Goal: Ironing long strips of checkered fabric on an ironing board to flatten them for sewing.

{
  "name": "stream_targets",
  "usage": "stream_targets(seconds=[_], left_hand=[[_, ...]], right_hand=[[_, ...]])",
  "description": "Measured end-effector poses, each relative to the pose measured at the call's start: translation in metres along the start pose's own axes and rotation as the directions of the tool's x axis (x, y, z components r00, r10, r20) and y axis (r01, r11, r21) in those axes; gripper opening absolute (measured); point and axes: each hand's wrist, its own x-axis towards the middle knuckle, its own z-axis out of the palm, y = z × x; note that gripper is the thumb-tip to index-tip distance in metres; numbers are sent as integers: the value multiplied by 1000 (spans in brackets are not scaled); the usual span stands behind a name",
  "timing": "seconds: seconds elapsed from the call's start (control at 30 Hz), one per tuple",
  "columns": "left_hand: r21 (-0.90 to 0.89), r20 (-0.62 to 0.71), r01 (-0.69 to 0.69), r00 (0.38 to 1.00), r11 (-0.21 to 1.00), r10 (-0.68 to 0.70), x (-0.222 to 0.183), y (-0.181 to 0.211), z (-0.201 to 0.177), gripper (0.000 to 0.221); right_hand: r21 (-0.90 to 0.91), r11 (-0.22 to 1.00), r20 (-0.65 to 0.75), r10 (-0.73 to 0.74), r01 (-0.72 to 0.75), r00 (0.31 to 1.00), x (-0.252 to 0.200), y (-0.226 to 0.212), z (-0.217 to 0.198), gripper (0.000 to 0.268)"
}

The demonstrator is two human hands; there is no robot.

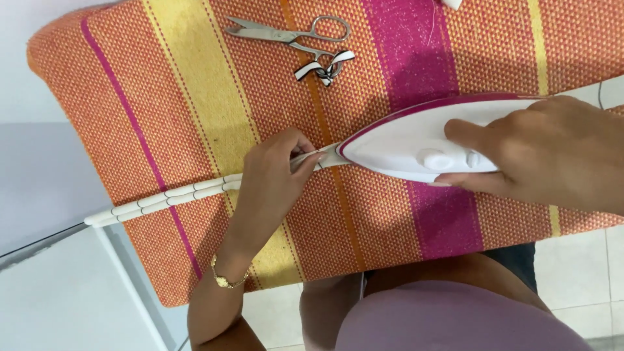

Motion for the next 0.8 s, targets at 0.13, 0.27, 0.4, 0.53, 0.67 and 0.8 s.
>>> stream_targets(seconds=[0.13, 0.27, 0.4, 0.53, 0.67, 0.8], left_hand=[[-49, 6, 22, 1000, 999, -22, -1, -1, -8, 13], [-26, 72, 110, 992, 994, -108, -4, 4, -19, 11], [18, 73, 84, 994, 996, -85, -5, -2, -11, 21], [-12, 32, 14, 999, 1000, -13, -6, -2, -11, 24], [-48, 50, 73, 996, 996, -71, -7, 3, -22, 14], [23, 60, 134, 989, 991, -135, -6, -3, -26, 14]], right_hand=[[-46, 999, -60, -2, -1, 998, 1, -6, -2, 75], [5, 999, 33, 36, -37, 999, 5, -11, -8, 70], [-6, 998, -55, 59, -59, 997, 4, -17, -10, 61], [-11, 1000, -31, -24, 24, 999, 9, -13, -1, 79], [-32, 999, -184, -48, 43, 982, 6, -16, -5, 62], [7, 1000, 20, -11, 11, 1000, 11, -18, -14, 71]])
